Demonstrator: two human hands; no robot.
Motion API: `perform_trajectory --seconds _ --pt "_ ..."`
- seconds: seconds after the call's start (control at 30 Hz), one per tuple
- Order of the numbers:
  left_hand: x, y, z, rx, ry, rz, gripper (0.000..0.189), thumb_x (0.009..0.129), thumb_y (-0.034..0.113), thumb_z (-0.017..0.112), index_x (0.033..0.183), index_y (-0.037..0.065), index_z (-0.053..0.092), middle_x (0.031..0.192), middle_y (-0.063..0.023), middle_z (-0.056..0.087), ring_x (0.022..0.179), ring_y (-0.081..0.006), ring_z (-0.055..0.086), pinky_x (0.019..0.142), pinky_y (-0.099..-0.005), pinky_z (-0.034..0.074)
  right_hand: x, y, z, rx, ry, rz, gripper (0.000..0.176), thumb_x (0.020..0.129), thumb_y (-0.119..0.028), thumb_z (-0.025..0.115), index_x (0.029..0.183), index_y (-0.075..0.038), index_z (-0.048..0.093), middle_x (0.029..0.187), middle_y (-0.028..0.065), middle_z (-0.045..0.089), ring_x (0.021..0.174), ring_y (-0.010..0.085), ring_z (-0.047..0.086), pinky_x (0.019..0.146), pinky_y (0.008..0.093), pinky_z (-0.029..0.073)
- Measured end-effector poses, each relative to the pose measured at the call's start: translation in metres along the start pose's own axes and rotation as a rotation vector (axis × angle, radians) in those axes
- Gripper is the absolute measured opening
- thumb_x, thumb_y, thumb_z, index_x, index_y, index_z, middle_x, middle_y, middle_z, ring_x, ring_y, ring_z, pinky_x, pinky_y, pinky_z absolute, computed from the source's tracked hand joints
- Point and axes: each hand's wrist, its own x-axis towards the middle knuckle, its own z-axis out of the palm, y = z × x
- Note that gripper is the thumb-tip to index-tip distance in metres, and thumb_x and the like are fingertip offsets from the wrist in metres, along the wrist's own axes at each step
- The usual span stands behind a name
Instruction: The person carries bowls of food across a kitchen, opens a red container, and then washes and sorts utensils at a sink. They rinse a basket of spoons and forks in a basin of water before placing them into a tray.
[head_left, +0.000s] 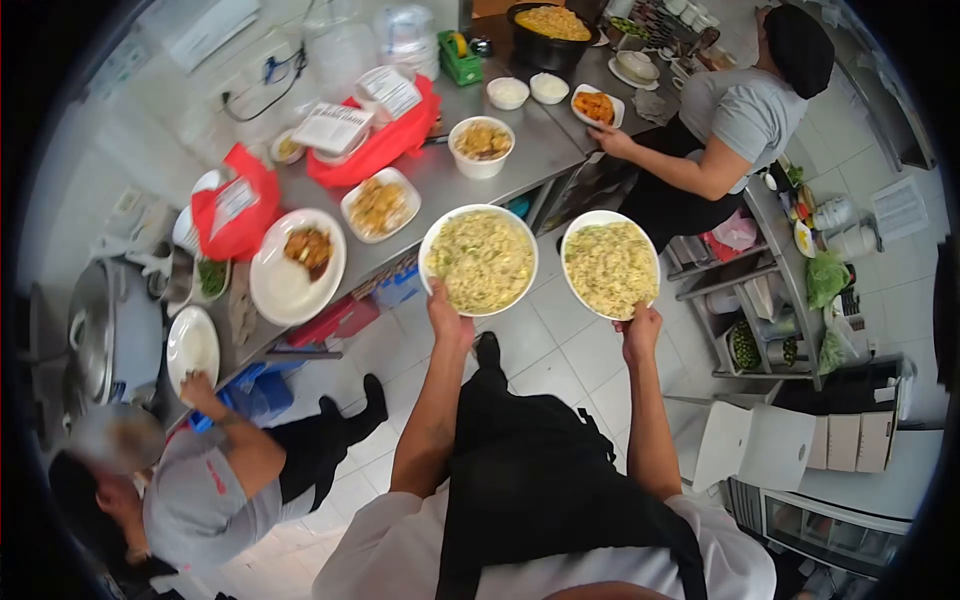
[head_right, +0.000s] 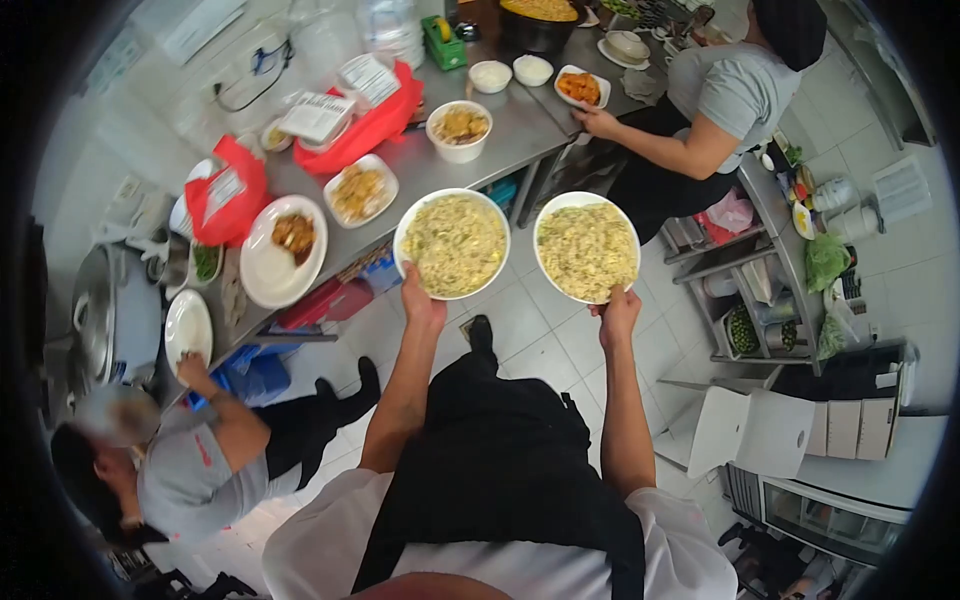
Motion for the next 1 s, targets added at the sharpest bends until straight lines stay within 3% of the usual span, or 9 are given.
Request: perform_trajectory --seconds 0.13,0.53,0.6,0.63,0.7,0.87,0.93,0.97,1.0 --pt "0.032 0.01 0.028 0.018 0.132 0.0 0.049 0.108 0.038 0.039 0.139 0.001 0.045 0.133 -0.0121 0.06 0.118 -0.0272 0.062 0.101 -0.0437 0.052 0.075 0.007 0.034 -0.012 -0.094 0.036 0.022 0.096 -0.012 0.046 0.098 0.006 0.058 0.072 0.0128 0.066 0.049 0.0187 0.06 0.041 0.0282 0.044" --pt "0.051 -0.012 0.061 0.006 0.252 0.13 0.054 0.109 0.042 0.033 0.146 0.003 0.038 0.143 -0.0134 0.052 0.128 -0.0292 0.055 0.109 -0.0454 0.045 0.244 0.009 0.172 -0.054 -0.371 0.145 0.018 0.096 -0.008 0.047 0.102 0.005 0.058 0.07 0.0132 0.066 0.049 0.0183 0.061 0.043 0.0285 0.046" --pt "0.065 -0.016 0.06 -0.015 0.232 0.17 0.055 0.109 0.042 0.032 0.147 0.003 0.036 0.144 -0.0134 0.051 0.13 -0.0292 0.053 0.11 -0.0454 0.045 0.252 0.016 0.191 -0.028 -0.343 0.205 0.021 0.096 -0.008 0.047 0.108 0.006 0.056 0.077 0.0152 0.068 0.053 0.0203 0.065 0.047 0.0298 0.053" --pt "0.065 -0.02 0.067 -0.017 0.249 0.198 0.055 0.109 0.042 0.032 0.147 0.003 0.036 0.144 -0.0134 0.051 0.13 -0.0292 0.053 0.11 -0.0454 0.045 0.255 0.013 0.195 -0.02 -0.379 0.25 0.024 0.096 -0.007 0.047 0.114 0.007 0.055 0.089 0.0178 0.07 0.064 0.0241 0.071 0.057 0.0314 0.06" --pt "0.065 -0.029 0.079 -0.007 0.307 0.234 0.056 0.109 0.045 0.029 0.15 0.008 0.036 0.148 -0.0109 0.048 0.135 -0.0292 0.049 0.114 -0.0457 0.039 0.26 0.006 0.2 0.045 -0.438 0.303 0.025 0.095 -0.007 0.048 0.115 0.007 0.054 0.093 0.0185 0.07 0.069 0.0261 0.072 0.062 0.0325 0.061" --pt "0.08 -0.041 0.091 -0.035 0.364 0.308 0.058 0.108 0.046 0.029 0.151 0.008 0.035 0.149 -0.0116 0.047 0.136 -0.0303 0.048 0.114 -0.0473 0.039 0.265 -0.002 0.193 0.262 -0.636 0.427 0.031 0.093 -0.004 0.05 0.122 0.008 0.052 0.101 0.0185 0.07 0.083 0.0306 0.074 0.074 0.0349 0.062" --pt "0.08 -0.046 0.093 -0.059 0.377 0.321 0.058 0.108 0.047 0.029 0.15 0.008 0.035 0.149 -0.0118 0.047 0.136 -0.0304 0.048 0.114 -0.047 0.039 0.267 -0.003 0.188 -0.081 -0.717 0.231 0.027 0.092 -0.004 0.052 0.115 0.01 0.058 0.095 0.0184 0.07 0.079 0.0295 0.074 0.07 0.0346 0.062" --pt "0.081 -0.047 0.094 -0.046 0.371 0.339 0.058 0.108 0.047 0.029 0.15 0.008 0.036 0.148 -0.0116 0.048 0.135 -0.03 0.049 0.113 -0.0471 0.04 0.272 -0.008 0.184 -0.086 -0.731 0.238 0.027 0.092 -0.004 0.052 0.115 0.01 0.058 0.095 0.0184 0.07 0.079 0.0295 0.074 0.07 0.0346 0.062" --pt "0.083 -0.049 0.096 -0.052 0.384 0.352 0.058 0.108 0.047 0.029 0.15 0.008 0.036 0.148 -0.0116 0.048 0.135 -0.03 0.049 0.113 -0.0471 0.04 0.279 -0.017 0.18 -0.352 -0.852 0.264 0.028 0.093 -0.005 0.053 0.116 0.009 0.059 0.094 0.0179 0.07 0.076 0.0276 0.074 0.068 0.0332 0.061"
